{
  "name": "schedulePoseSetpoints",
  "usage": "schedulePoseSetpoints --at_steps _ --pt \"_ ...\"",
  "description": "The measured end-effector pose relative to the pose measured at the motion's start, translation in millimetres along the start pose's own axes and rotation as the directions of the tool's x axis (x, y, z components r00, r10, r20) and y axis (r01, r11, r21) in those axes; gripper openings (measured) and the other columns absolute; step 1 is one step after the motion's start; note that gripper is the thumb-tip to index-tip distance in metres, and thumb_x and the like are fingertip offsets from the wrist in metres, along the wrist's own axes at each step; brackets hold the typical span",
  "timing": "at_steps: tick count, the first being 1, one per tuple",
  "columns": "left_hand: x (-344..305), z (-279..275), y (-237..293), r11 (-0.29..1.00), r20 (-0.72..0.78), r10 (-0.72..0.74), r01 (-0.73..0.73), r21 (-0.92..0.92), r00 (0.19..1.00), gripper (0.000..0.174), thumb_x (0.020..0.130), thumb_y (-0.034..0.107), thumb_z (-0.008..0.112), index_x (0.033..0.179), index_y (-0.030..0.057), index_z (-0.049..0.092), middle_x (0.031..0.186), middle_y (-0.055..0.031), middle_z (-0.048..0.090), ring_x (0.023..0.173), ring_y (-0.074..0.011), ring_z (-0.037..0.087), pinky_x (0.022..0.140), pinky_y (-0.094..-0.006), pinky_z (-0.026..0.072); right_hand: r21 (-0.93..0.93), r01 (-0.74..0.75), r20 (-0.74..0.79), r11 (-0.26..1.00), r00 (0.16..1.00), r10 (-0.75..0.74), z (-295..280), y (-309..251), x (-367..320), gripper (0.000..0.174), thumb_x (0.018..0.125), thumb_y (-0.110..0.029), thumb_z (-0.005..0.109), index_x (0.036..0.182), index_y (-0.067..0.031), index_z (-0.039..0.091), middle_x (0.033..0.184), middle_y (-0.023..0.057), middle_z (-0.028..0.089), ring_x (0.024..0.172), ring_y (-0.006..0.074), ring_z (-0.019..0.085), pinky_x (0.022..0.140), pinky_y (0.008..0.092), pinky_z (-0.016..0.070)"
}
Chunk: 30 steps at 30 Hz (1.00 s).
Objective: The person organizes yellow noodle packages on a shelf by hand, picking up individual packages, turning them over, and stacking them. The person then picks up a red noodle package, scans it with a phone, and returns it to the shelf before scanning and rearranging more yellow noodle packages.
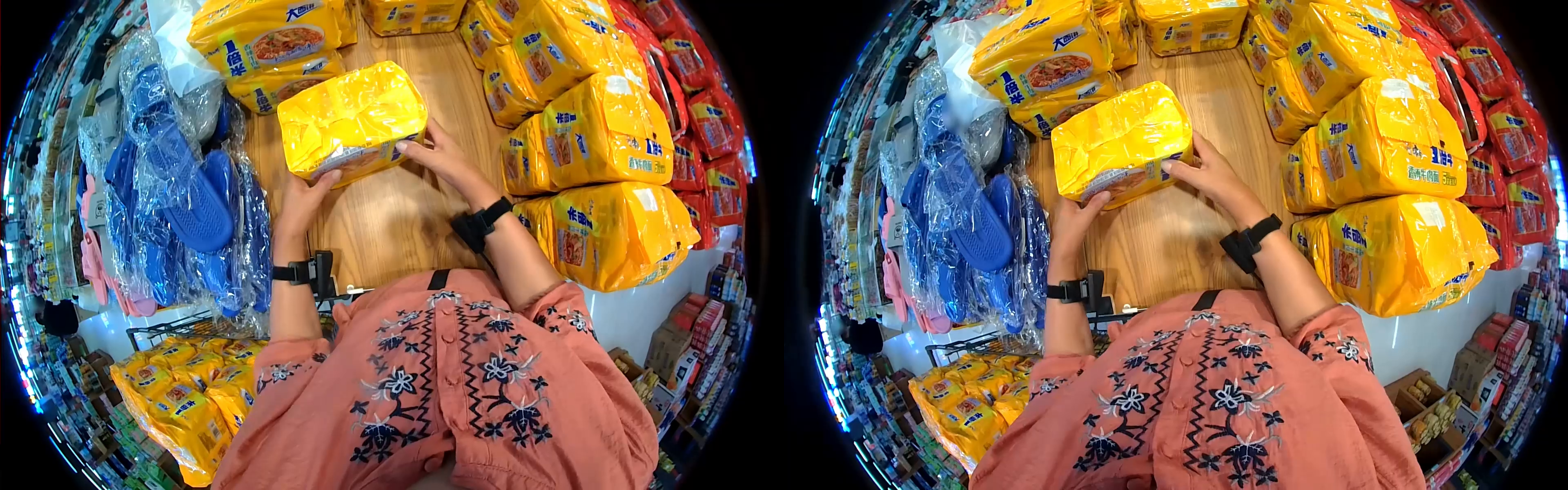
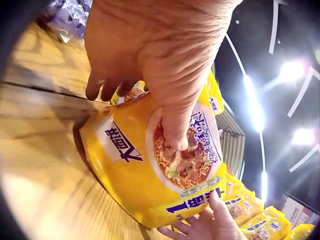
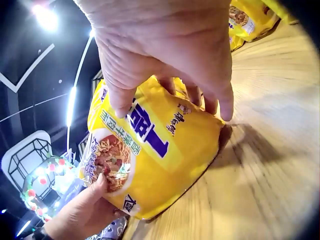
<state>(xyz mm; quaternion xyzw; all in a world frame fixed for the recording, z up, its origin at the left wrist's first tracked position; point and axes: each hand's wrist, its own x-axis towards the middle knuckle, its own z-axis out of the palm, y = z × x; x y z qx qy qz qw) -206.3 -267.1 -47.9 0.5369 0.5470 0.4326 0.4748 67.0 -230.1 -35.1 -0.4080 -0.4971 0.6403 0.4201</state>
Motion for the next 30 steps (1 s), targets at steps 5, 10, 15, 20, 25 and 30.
schedulePoseSetpoints --at_steps 5,10,15,20,25,30 --pt "4 10 25 0.991 -0.017 -0.027 0.024 -0.134 0.999 0.048 0.094 0.026 0.073 0.127 -0.0044 0.057 0.122 -0.0101 0.065 0.109 -0.0178 0.061 0.095 -0.0298 0.0486 -0.22 0.003 -0.093 0.975 0.995 -0.024 -9 -1 8 0.054 0.095 -0.029 0.068 0.14 -0.0025 0.052 0.131 0.0058 0.059 0.119 0.0146 0.055 0.104 0.0298 0.0422" --pt "-2 6 46 0.996 -0.029 -0.046 0.049 0.076 0.998 0.057 0.095 0.045 0.067 0.126 -0.0029 0.06 0.117 -0.0112 0.068 0.106 -0.0185 0.063 0.093 -0.0317 0.049 -0.274 0.059 -0.142 0.96 0.985 -0.101 -12 -26 1 0.043 0.098 -0.037 0.063 0.115 0.0019 0.065 0.104 0.0034 0.063 0.096 0.0112 0.056 0.085 0.0271 0.0451" --pt "0 5 44 0.969 -0.096 -0.029 0.052 0.242 0.995 0.06 0.095 0.051 0.064 0.124 -0.0005 0.061 0.113 -0.0138 0.071 0.105 -0.0232 0.068 0.09 -0.0336 0.051 -0.328 0.02 -0.143 0.944 0.987 -0.071 -11 -43 -5 0.053 0.098 -0.044 0.06 0.115 0.0054 0.066 0.102 0.0104 0.066 0.095 0.0157 0.06 0.085 0.0283 0.0477" --pt "3 3 46 0.956 -0.089 -0.103 0.123 0.268 0.991 0.06 0.098 0.049 0.062 0.126 -0.0043 0.059 0.114 -0.0131 0.069 0.103 -0.0176 0.064 0.091 -0.031 0.0501 -0.312 -0.015 -0.126 0.95 0.992 -0.026 -9 -47 -9 0.051 0.1 -0.043 0.057 0.111 0.0053 0.066 0.097 0.0088 0.067 0.089 0.0147 0.061 0.081 0.0282 0.0483" --pt "-4 5 45 0.919 -0.097 -0.078 0.109 0.379 0.992 0.061 0.098 0.048 0.061 0.13 -0.0027 0.056 0.116 -0.0139 0.068 0.106 -0.02 0.066 0.092 -0.0326 0.0503 -0.277 -0.047 -0.194 0.96 0.981 -0.008 -14 -27 -15 0.043 0.102 -0.042 0.057 0.105 0.0006 0.065 0.092 0.0014 0.062 0.087 0.0096 0.055 0.079 0.0253 0.045" --pt "-10 7 53 0.919 -0.09 -0.059 0.09 0.383 0.994 0.061 0.097 0.05 0.061 0.13 -0.0019 0.056 0.118 -0.0155 0.068 0.108 -0.0233 0.066 0.092 -0.034 0.0503 -0.319 -0.027 -0.18 0.947 0.983 -0.033 -22 -16 -15 0.055 0.099 -0.045 0.059 0.112 0.0075 0.065 0.107 0.0119 0.061 0.098 0.0182 0.059 0.087 0.0288 0.0469"
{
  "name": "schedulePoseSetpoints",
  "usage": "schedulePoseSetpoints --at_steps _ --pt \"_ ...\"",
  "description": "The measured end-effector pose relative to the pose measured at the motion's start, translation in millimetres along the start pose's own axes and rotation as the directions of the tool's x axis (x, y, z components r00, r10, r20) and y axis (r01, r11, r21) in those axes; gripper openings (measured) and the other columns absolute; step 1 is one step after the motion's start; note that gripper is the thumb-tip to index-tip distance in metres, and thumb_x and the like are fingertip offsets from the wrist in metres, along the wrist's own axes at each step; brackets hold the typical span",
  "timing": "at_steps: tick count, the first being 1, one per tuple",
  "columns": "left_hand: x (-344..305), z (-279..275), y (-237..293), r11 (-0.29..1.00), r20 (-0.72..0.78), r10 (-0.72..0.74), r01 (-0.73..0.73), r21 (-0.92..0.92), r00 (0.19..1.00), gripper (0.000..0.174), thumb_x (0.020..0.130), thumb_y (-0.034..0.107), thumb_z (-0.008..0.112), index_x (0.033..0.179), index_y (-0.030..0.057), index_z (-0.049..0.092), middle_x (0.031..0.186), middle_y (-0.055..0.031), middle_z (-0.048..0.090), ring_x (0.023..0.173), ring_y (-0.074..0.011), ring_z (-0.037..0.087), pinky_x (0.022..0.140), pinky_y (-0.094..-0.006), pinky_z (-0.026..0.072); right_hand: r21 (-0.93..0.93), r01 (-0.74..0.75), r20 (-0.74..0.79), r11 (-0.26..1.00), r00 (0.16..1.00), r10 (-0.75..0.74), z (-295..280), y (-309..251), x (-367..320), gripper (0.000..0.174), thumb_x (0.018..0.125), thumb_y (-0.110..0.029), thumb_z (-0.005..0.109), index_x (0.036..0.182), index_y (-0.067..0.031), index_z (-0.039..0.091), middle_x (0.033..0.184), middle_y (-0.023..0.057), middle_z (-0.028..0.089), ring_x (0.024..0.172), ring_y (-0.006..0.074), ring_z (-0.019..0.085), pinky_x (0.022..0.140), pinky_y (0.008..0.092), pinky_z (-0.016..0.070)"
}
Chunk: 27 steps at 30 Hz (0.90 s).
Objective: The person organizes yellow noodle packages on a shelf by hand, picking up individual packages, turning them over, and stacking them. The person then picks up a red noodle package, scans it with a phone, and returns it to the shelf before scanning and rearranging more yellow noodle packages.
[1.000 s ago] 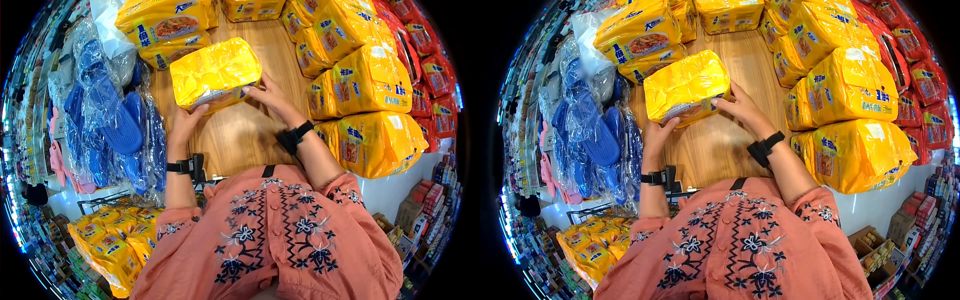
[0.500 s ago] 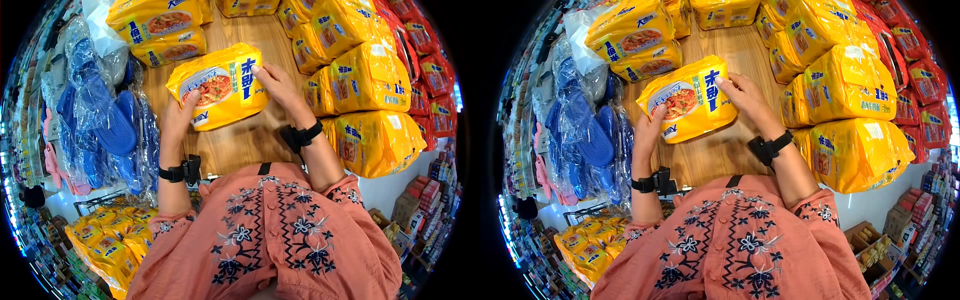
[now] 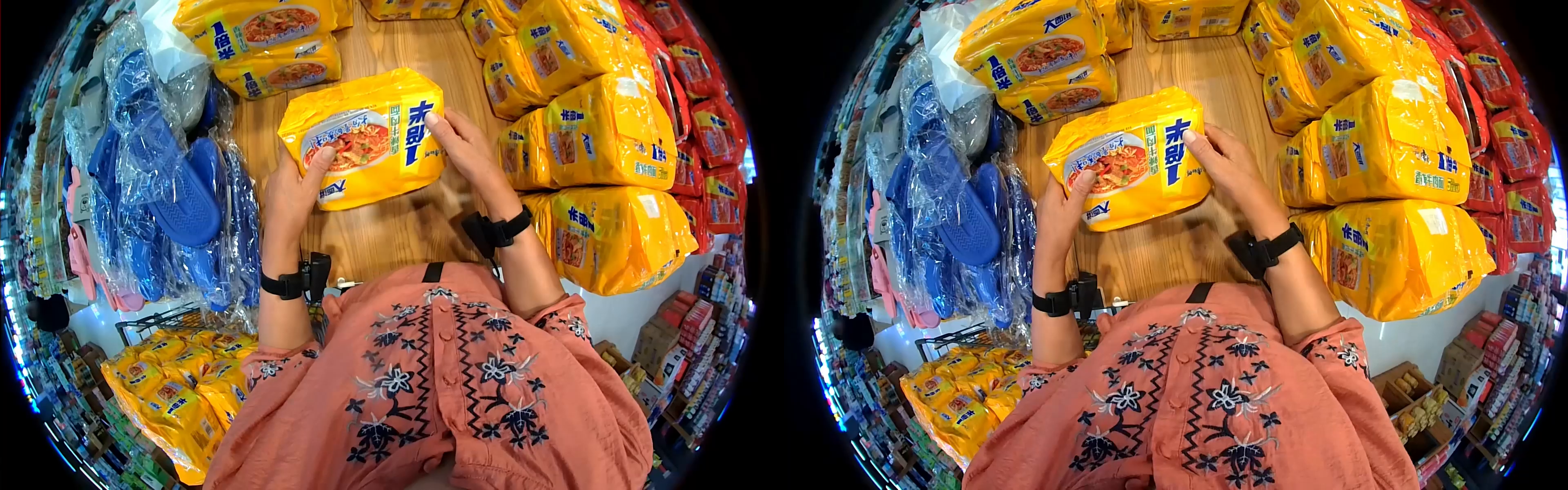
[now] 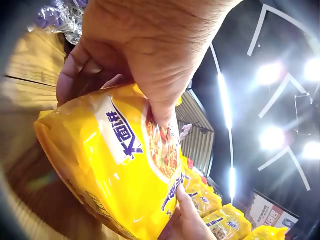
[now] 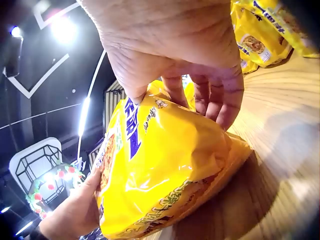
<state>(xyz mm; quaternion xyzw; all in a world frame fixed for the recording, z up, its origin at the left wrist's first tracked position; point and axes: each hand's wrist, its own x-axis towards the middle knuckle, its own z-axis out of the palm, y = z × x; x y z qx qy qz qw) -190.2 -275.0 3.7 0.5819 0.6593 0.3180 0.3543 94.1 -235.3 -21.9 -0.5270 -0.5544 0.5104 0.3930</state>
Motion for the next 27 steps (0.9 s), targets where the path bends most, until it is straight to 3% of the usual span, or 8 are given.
schedulePoseSetpoints --at_steps 4,7,10,11,13,16,19,27 --pt "6 3 -9 1.0 -0.042 0.029 -0.029 -0.001 0.999 0.065 0.094 0.057 0.059 0.131 0.0033 0.055 0.11 -0.0201 0.071 0.102 -0.0375 0.069 0.086 -0.0427 0.0529 -0.03 -0.019 -0.01 0.999 1.0 0.019 2 -8 2 0.052 0.099 -0.044 0.059 0.108 0.0071 0.066 0.097 0.0101 0.063 0.091 0.0167 0.06 0.082 0.029 0.0477" --pt "9 0 -1 1.0 -0.011 0.005 -0.005 -0.014 1.0 0.06 0.098 0.049 0.06 0.129 -0.0018 0.057 0.118 -0.015 0.068 0.107 -0.0222 0.066 0.092 -0.0337 0.05 0.015 0.015 -0.009 1.0 1.0 -0.015 4 -13 7 0.049 0.1 -0.042 0.059 0.104 0.0067 0.066 0.089 0.0082 0.065 0.085 0.0144 0.06 0.076 0.0284 0.048" --pt "17 2 -6 0.997 -0.028 0.009 -0.012 -0.08 1.0 0.058 0.099 0.048 0.059 0.129 -0.0023 0.057 0.115 -0.0147 0.068 0.106 -0.0207 0.065 0.092 -0.0334 0.0498 0.042 0.005 -0.042 0.999 0.999 -0.003 5 -20 8 0.05 0.1 -0.043 0.058 0.104 0.006 0.068 0.088 0.0065 0.068 0.082 0.0119 0.061 0.074 0.0264 0.0483" --pt "18 0 -3 0.999 -0.057 0.026 -0.028 -0.024 0.998 0.064 0.097 0.058 0.054 0.127 0.0022 0.058 0.107 -0.0198 0.072 0.101 -0.0362 0.07 0.085 -0.0414 0.0528 0.093 -0.012 -0.035 0.996 0.999 0.015 5 -19 8 0.051 0.101 -0.044 0.058 0.105 0.0059 0.068 0.089 0.0062 0.068 0.082 0.0115 0.061 0.074 0.0259 0.0486" --pt "15 -7 12 0.999 -0.046 -0.023 0.021 -0.033 0.999 0.063 0.099 0.058 0.052 0.126 0.0015 0.059 0.106 -0.0204 0.072 0.1 -0.0367 0.07 0.084 -0.0415 0.0528 0.192 -0.045 -0.016 0.98 0.999 0.049 4 -17 10 0.053 0.101 -0.045 0.057 0.107 0.0056 0.069 0.092 0.0056 0.07 0.081 0.0108 0.061 0.073 0.0248 0.049" --pt "16 -8 12 0.999 -0.019 -0.048 0.048 -0.01 0.999 0.067 0.101 0.06 0.045 0.125 -0.0007 0.06 0.105 -0.0239 0.071 0.102 -0.0389 0.069 0.086 -0.0424 0.0515 0.194 -0.086 0.023 0.977 0.996 0.083 -1 -10 13 0.055 0.101 -0.047 0.056 0.111 0.0049 0.069 0.092 0.0041 0.07 0.079 0.0105 0.062 0.072 0.0239 0.05" --pt "21 -5 -2 0.999 0.022 -0.049 0.05 -0.008 0.999 0.072 0.1 0.064 0.041 0.125 -0.0017 0.06 0.106 -0.027 0.07 0.104 -0.0417 0.067 0.088 -0.0437 0.0503 0.092 -0.177 0.038 0.98 0.984 0.174 -3 -16 11 0.054 0.103 -0.045 0.053 0.118 0.0053 0.067 0.103 0.0038 0.07 0.09 0.0092 0.063 0.082 0.0234 0.0501" --pt "32 0 -16 0.989 0.029 -0.098 0.094 0.111 0.995 0.085 0.097 0.073 0.033 0.122 -0.0038 0.061 0.108 -0.0334 0.066 0.107 -0.0488 0.062 0.091 -0.0476 0.0474 0.114 -0.199 0.021 0.973 0.98 0.198 1 -14 14 0.057 0.103 -0.046 0.053 0.118 0.0069 0.067 0.105 0.0086 0.072 0.093 0.0127 0.066 0.084 0.0254 0.051"
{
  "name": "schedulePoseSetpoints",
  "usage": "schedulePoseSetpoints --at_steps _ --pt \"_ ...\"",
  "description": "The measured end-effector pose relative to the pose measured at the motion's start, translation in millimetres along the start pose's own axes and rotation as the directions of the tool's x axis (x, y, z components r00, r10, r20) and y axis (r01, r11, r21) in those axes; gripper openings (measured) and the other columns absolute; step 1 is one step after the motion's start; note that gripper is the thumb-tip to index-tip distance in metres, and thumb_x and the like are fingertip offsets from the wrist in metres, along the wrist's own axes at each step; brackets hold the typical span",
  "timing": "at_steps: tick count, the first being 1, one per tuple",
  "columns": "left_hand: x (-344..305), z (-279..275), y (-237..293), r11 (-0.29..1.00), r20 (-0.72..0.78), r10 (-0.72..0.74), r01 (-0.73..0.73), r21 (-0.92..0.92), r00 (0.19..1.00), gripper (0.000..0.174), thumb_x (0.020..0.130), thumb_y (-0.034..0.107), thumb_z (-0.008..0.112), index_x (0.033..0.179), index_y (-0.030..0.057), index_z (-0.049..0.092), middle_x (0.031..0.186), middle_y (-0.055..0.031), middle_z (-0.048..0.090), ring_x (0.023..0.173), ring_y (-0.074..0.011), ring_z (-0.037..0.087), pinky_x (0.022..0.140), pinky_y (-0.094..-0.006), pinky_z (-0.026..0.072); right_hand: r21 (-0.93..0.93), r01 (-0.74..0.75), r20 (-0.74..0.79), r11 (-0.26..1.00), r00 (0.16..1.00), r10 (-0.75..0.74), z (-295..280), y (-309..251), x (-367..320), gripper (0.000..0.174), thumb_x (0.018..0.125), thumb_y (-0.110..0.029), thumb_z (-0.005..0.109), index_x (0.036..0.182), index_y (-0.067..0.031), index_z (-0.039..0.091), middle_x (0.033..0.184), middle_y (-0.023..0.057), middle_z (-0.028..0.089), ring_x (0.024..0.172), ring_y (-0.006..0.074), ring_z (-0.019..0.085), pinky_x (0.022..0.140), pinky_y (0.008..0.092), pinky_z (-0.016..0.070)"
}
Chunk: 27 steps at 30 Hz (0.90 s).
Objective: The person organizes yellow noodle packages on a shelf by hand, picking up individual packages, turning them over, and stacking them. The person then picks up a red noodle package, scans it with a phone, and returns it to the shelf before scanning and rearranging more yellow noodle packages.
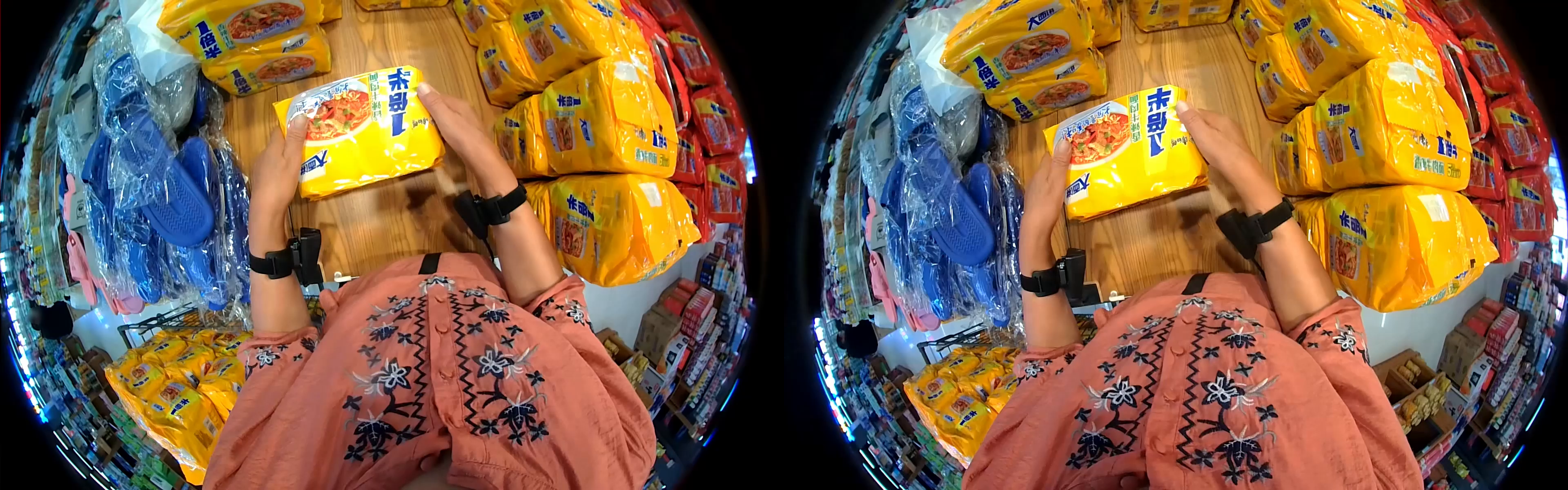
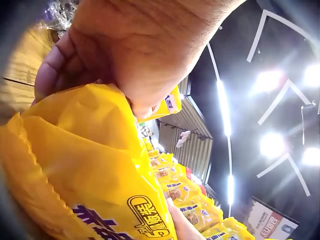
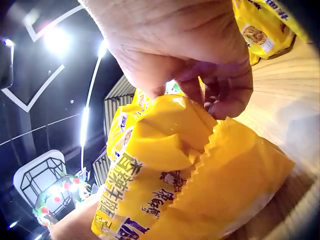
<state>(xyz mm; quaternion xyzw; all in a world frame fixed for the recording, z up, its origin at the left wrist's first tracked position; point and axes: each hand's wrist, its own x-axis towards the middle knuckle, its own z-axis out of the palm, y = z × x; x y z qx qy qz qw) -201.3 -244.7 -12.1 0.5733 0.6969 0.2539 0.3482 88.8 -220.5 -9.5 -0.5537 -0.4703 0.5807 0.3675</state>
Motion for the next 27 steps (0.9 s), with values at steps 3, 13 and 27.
schedulePoseSetpoints --at_steps 3,13,27 --pt "5 0 -5 1.0 0.008 -0.028 0.027 0.015 1.0 0.081 0.098 0.07 0.035 0.121 -0.0035 0.061 0.108 -0.0322 0.067 0.107 -0.047 0.063 0.091 -0.0466 0.0474 0.023 -0.003 0.001 1.0 1.0 0.003 0 7 5 0.056 0.103 -0.046 0.052 0.121 0.006 0.066 0.109 0.0087 0.072 0.097 0.0129 0.065 0.087 0.0254 0.0505" --pt "-9 6 -11 0.926 -0.031 0.085 -0.09 -0.366 0.996 0.057 0.107 0.047 0.04 0.112 -0.0054 0.063 0.106 -0.0224 0.069 0.096 -0.0312 0.065 0.088 -0.0372 0.0471 0.079 0.026 -0.054 0.997 0.998 -0.022 -13 38 13 0.049 0.105 -0.044 0.048 0.111 0.0002 0.068 0.097 0.0034 0.069 0.086 0.0117 0.062 0.076 0.0264 0.0498" --pt "-66 23 -40 0.785 0.092 -0.131 0.16 -0.599 0.987 0.073 0.103 0.063 0.037 0.142 0.0024 0.049 0.134 -0.0133 0.059 0.123 -0.0247 0.057 0.102 -0.0403 0.046 0.26 -0.022 -0.02 0.965 0.999 0.028 -2 45 -15 0.044 0.106 -0.039 0.046 0.117 0.0003 0.063 0.106 0.004 0.067 0.092 0.0113 0.061 0.084 0.0254 0.0484"
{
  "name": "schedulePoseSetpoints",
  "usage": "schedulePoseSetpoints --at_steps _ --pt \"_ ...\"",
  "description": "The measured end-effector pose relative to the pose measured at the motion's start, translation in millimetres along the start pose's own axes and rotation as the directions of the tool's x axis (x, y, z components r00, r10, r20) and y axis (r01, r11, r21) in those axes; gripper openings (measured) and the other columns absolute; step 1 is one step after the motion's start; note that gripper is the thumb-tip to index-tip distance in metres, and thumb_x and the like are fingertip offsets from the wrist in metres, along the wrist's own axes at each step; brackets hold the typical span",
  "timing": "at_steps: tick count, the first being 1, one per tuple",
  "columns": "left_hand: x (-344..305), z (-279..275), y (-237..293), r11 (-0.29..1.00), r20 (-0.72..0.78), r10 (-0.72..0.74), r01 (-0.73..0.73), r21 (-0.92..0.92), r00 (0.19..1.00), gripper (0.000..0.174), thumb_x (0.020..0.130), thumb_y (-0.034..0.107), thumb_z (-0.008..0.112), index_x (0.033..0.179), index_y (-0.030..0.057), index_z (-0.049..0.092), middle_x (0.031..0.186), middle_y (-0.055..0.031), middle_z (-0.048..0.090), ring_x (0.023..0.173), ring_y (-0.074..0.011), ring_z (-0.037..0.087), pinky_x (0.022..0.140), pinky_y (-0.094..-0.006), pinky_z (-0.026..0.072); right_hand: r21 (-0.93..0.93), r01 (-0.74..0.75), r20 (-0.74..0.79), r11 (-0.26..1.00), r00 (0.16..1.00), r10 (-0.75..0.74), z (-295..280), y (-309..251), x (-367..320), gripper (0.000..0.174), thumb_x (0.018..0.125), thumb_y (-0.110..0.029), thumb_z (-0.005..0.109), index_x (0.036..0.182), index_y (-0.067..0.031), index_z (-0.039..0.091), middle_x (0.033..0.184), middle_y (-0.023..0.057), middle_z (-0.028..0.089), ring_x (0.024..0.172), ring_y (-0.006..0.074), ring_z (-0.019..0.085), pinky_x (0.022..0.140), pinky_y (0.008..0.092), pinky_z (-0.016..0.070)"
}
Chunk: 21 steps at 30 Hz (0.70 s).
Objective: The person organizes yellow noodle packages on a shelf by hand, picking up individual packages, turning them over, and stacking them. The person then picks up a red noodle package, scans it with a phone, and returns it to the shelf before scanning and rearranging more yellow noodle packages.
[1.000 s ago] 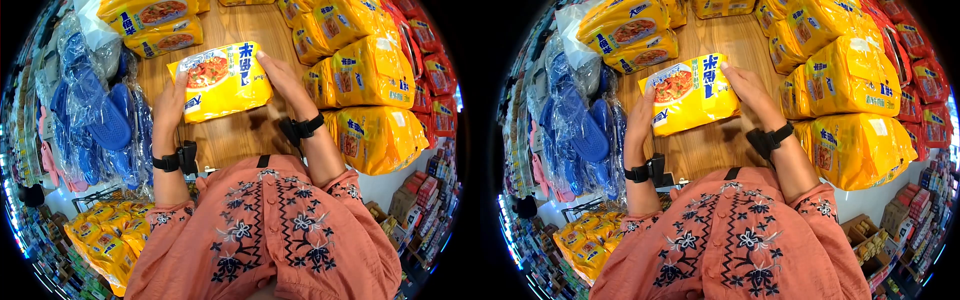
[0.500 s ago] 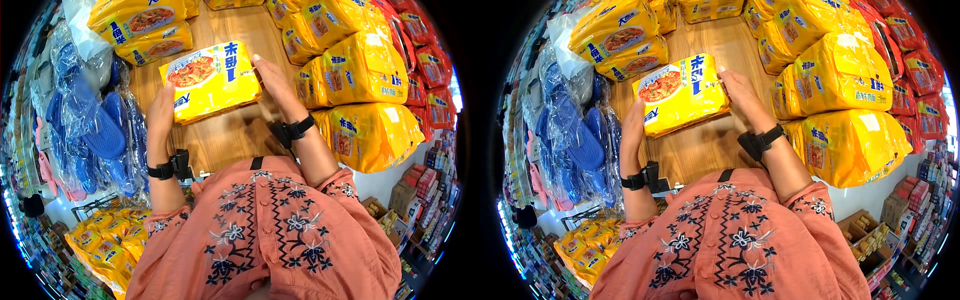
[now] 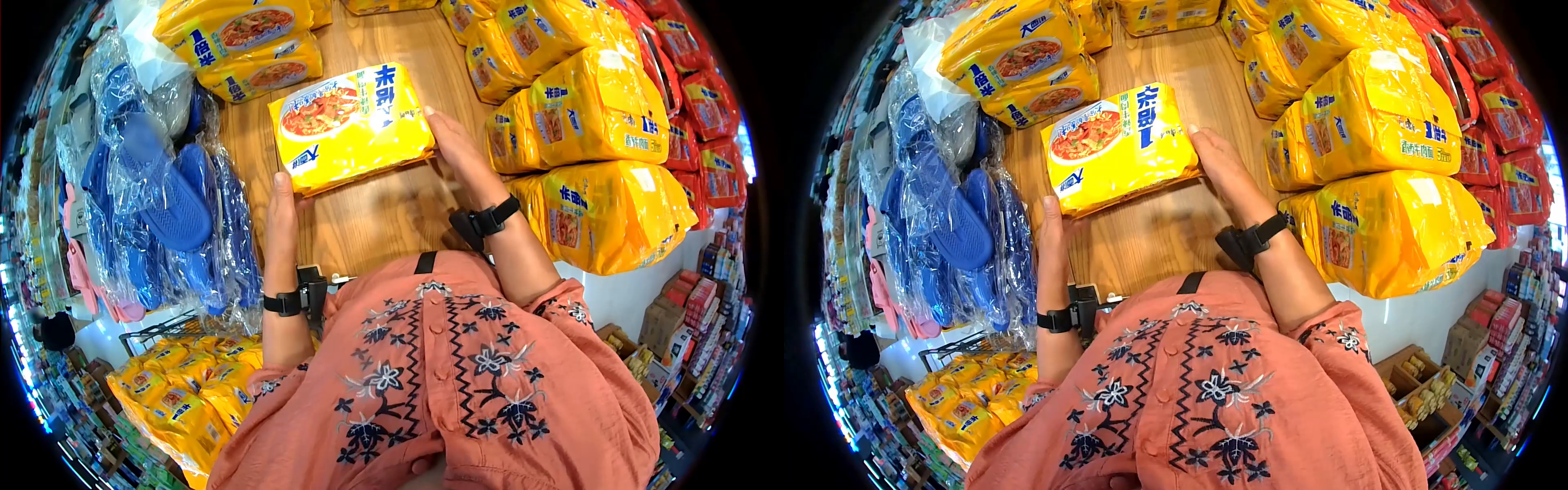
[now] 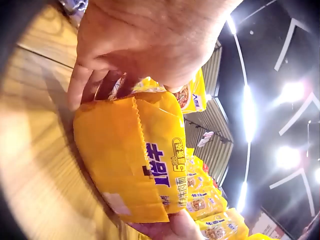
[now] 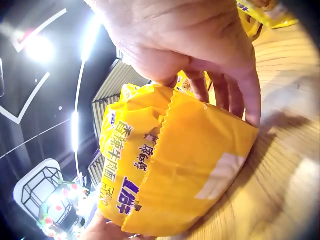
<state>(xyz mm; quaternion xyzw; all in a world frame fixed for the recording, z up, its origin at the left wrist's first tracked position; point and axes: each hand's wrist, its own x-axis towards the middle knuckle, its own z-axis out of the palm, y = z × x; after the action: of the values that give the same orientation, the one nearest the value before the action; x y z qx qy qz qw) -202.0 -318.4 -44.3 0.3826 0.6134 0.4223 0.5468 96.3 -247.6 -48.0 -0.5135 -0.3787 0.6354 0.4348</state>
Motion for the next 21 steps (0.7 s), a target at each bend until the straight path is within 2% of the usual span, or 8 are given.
schedulePoseSetpoints --at_steps 2,5,8,14,17,21 --pt "2 3 -4 1.0 -0.026 0.028 -0.028 0.0 0.999 0.076 0.102 0.065 0.036 0.139 -0.0001 0.051 0.132 -0.0135 0.06 0.121 -0.0242 0.057 0.1 -0.0381 0.0459 0.045 0.024 0.037 0.999 0.999 -0.025 0 3 -1 0.05 0.106 -0.044 0.045 0.127 -0.0004 0.061 0.114 0.0033 0.069 0.098 0.0107 0.062 0.087 0.0249 0.0486" --pt "6 7 -4 0.993 -0.046 0.116 -0.115 0.017 0.992 0.076 0.103 0.064 0.033 0.13 -0.0027 0.058 0.123 -0.0135 0.063 0.115 -0.0209 0.057 0.096 -0.0347 0.0462 0.056 -0.051 0.036 0.997 0.998 0.049 2 -5 -4 0.052 0.106 -0.045 0.045 0.13 -0.0008 0.061 0.116 0.0047 0.069 0.101 0.0114 0.062 0.09 0.0256 0.0482" --pt "7 6 1 0.993 -0.052 0.118 -0.118 0.007 0.992 0.075 0.104 0.063 0.032 0.127 -0.0027 0.06 0.12 -0.0128 0.065 0.11 -0.0198 0.059 0.093 -0.0331 0.0468 0.072 -0.039 -0.004 0.997 0.999 0.039 6 -12 -8 0.054 0.105 -0.047 0.046 0.128 -0.0011 0.062 0.115 0.005 0.069 0.098 0.0114 0.062 0.087 0.0255 0.0481" --pt "5 5 13 0.993 -0.042 0.118 -0.118 -0.013 0.992 0.072 0.104 0.063 0.032 0.12 -0.0009 0.062 0.108 -0.0085 0.067 0.091 -0.0155 0.061 0.079 -0.0286 0.0478 -0.05 -0.057 -0.067 0.997 0.996 0.053 9 -33 -21 0.052 0.104 -0.052 0.047 0.115 -0.0054 0.067 0.103 0.0006 0.068 0.084 0.011 0.059 0.073 0.025 0.0465" --pt "7 3 17 0.991 -0.044 0.135 -0.134 0.025 0.99 0.071 0.104 0.063 0.033 0.118 -0.0001 0.062 0.104 -0.0076 0.067 0.087 -0.0147 0.06 0.076 -0.0273 0.0472 -0.021 0.016 -0.065 1.0 0.998 -0.018 12 -37 -24 0.052 0.103 -0.053 0.046 0.113 -0.007 0.068 0.099 0.0001 0.068 0.083 0.0112 0.059 0.072 0.0256 0.0464" --pt "7 9 33 0.987 -0.065 0.149 -0.145 0.063 0.987 0.072 0.103 0.065 0.034 0.12 0.0008 0.062 0.103 -0.0079 0.068 0.087 -0.0152 0.061 0.077 -0.0288 0.0468 -0.056 0.014 -0.093 0.998 0.996 -0.019 10 -36 -20 0.054 0.103 -0.053 0.046 0.114 -0.0052 0.068 0.1 0.0008 0.069 0.083 0.0105 0.059 0.073 0.0254 0.0458"
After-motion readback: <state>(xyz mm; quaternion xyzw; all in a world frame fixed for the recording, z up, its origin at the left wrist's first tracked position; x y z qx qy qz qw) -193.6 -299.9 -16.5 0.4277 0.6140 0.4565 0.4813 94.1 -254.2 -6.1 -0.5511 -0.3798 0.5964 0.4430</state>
